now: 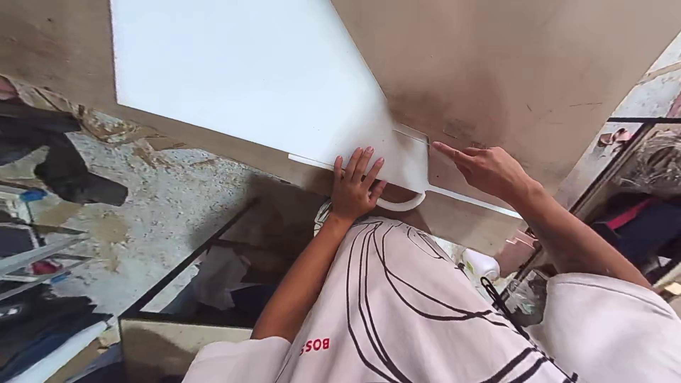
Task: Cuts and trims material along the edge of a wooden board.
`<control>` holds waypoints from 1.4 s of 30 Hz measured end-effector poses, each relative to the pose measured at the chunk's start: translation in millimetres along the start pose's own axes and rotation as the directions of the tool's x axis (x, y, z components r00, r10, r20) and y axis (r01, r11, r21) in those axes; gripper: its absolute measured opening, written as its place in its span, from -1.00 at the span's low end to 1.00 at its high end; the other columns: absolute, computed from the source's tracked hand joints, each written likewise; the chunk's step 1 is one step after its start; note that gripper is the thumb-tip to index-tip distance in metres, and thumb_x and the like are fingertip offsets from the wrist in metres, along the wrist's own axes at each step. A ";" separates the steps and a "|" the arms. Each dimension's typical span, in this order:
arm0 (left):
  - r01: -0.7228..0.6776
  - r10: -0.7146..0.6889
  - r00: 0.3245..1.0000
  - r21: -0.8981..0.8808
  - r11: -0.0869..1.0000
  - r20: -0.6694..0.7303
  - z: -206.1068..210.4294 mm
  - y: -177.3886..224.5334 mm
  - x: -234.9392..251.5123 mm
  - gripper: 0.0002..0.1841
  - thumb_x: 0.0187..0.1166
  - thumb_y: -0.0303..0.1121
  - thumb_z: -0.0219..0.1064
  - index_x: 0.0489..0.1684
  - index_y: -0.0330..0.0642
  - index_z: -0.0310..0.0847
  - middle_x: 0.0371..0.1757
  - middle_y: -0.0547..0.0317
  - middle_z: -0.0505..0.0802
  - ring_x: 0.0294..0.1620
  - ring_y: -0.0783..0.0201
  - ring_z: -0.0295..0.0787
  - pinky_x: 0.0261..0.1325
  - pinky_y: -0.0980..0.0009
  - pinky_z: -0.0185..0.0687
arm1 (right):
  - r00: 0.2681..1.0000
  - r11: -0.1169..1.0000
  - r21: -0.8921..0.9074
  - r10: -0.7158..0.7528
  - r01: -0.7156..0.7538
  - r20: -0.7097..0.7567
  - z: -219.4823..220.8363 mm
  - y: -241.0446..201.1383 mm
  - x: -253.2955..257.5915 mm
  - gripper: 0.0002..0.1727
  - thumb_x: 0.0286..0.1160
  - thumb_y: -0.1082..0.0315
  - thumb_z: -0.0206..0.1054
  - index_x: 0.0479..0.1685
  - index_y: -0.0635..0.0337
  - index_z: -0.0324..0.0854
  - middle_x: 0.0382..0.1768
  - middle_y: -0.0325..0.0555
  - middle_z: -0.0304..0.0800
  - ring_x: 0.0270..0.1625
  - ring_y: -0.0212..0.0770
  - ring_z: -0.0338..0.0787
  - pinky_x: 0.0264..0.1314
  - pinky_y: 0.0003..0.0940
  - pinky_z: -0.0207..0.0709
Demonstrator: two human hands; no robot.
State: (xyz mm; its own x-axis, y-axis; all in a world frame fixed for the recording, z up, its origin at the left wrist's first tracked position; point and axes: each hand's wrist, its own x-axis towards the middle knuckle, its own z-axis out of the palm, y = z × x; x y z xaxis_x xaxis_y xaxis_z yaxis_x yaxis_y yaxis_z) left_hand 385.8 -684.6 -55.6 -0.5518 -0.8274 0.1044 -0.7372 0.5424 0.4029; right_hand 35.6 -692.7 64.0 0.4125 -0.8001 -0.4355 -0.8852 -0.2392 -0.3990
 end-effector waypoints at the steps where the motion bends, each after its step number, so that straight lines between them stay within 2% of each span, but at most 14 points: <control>1: 0.003 -0.003 1.000 0.002 1.000 0.002 0.2 0.5 0.5 -0.39 0.70 0.22 0.08 0.75 0.37 0.39 0.85 0.28 0.34 0.90 0.14 0.05 0.87 -0.26 -0.31 | 1.000 1.000 0.009 -0.005 0.005 0.009 0.5 2.6 0.2 -0.30 0.77 0.30 0.05 0.88 -0.50 0.13 -0.38 0.04 0.74 -0.51 0.11 0.73 -0.51 0.09 0.55; 6: 0.014 -0.014 1.000 0.039 0.999 0.004 1.7 1.3 -1.0 -0.38 0.68 0.23 0.12 0.75 0.38 0.38 0.84 0.25 0.34 0.90 0.13 0.04 0.87 -0.26 -0.32 | 0.999 0.999 0.043 -0.030 0.028 0.042 0.8 9.7 0.9 -0.27 0.75 0.35 0.07 0.89 -0.48 0.11 -0.41 0.06 0.69 -0.60 0.11 0.65 -0.61 0.07 0.48; 10: 0.007 -0.007 1.000 0.061 0.998 0.010 2.1 1.3 -1.4 -0.37 0.67 0.23 0.11 0.75 0.36 0.39 0.84 0.20 0.36 0.89 0.09 0.06 0.86 -0.27 -0.33 | 0.995 1.000 0.014 -0.005 0.003 0.098 -3.9 4.8 -3.8 -0.19 0.74 0.41 0.06 0.93 -0.50 -0.05 -0.38 0.09 0.62 -0.67 0.10 0.58 -0.69 0.03 0.42; 14: 0.004 -0.005 1.000 0.088 0.996 0.016 2.0 4.2 -0.4 -0.39 0.67 0.25 0.06 0.71 0.35 0.44 0.80 0.16 0.41 0.87 0.04 0.10 0.84 -0.26 -0.30 | 0.993 0.999 -0.019 0.043 -0.042 0.113 -8.0 -7.1 -4.7 -0.11 0.68 0.50 0.09 0.96 -0.42 -0.13 -0.40 0.15 0.58 -0.65 0.14 0.59 -0.68 0.03 0.42; 21: 0.007 -0.008 1.000 0.090 0.996 0.003 1.4 4.9 0.9 -0.40 0.65 0.24 0.12 0.65 0.34 0.51 0.74 0.13 0.50 0.83 0.02 0.19 0.83 -0.28 -0.27 | 0.987 0.998 0.001 0.067 -0.067 0.147 -10.2 -11.0 -8.8 -0.08 0.65 0.53 0.12 0.96 -0.41 -0.14 -0.44 0.12 0.57 -0.64 0.13 0.59 -0.67 0.02 0.42; 24: 0.010 -0.010 1.000 0.087 0.996 -0.004 0.7 1.9 3.9 -0.41 0.65 0.23 0.12 0.63 0.32 0.52 0.73 0.11 0.51 0.82 0.01 0.20 0.81 -0.29 -0.26 | 0.992 0.999 0.027 0.029 -0.033 0.125 -13.2 0.0 -14.1 -0.09 0.66 0.50 0.12 0.95 -0.47 -0.12 -0.47 0.10 0.57 -0.67 0.13 0.57 -0.69 0.03 0.40; 27: 0.009 -0.008 1.000 0.073 0.997 -0.002 2.2 4.1 -0.7 -0.40 0.63 0.24 0.14 0.64 0.33 0.50 0.75 0.13 0.48 0.83 0.03 0.17 0.82 -0.29 -0.28 | 0.992 0.999 0.037 -0.005 0.000 0.126 -8.3 -2.9 -3.0 -0.09 0.68 0.51 0.08 0.96 -0.45 -0.15 -0.42 0.12 0.58 -0.65 0.13 0.58 -0.67 0.03 0.41; 32: 0.026 -0.025 1.000 0.071 0.997 -0.007 2.5 2.6 0.2 -0.42 0.63 0.22 0.15 0.62 0.33 0.53 0.77 0.15 0.45 0.85 0.05 0.13 0.83 -0.27 -0.29 | 0.986 1.000 0.013 0.015 -0.017 0.164 -16.1 -0.7 1.9 -0.11 0.67 0.50 0.09 0.95 -0.43 -0.12 -0.42 0.13 0.60 -0.65 0.15 0.60 -0.68 0.05 0.42; 38: 0.033 -0.031 0.999 0.061 0.998 -0.032 3.6 2.0 0.9 -0.43 0.62 0.22 0.17 0.56 0.30 0.58 0.72 0.13 0.51 0.83 0.04 0.18 0.84 -0.28 -0.30 | 0.980 0.999 -0.011 0.049 -0.048 0.190 -23.7 -1.3 -1.6 -0.08 0.64 0.51 0.11 0.95 -0.45 -0.14 -0.44 0.13 0.58 -0.64 0.17 0.60 -0.66 0.08 0.42; 42: 0.024 -0.023 1.000 0.043 0.999 -0.020 4.8 5.1 -1.9 -0.42 0.62 0.21 0.17 0.60 0.29 0.55 0.73 0.11 0.49 0.83 0.02 0.18 0.82 -0.29 -0.29 | 0.969 0.996 -0.027 0.089 -0.085 0.229 -21.7 -17.6 10.8 -0.06 0.65 0.54 0.09 0.96 -0.43 -0.17 -0.41 0.15 0.57 -0.62 0.17 0.59 -0.63 0.07 0.42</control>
State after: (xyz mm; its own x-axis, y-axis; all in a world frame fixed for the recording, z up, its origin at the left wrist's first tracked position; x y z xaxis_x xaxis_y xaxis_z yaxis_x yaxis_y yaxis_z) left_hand 381.2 -679.5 -58.1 -0.5264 -0.8427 0.1132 -0.7665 0.5279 0.3656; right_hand 51.0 -709.1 83.8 0.3703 -0.6708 -0.6425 -0.9226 -0.1853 -0.3383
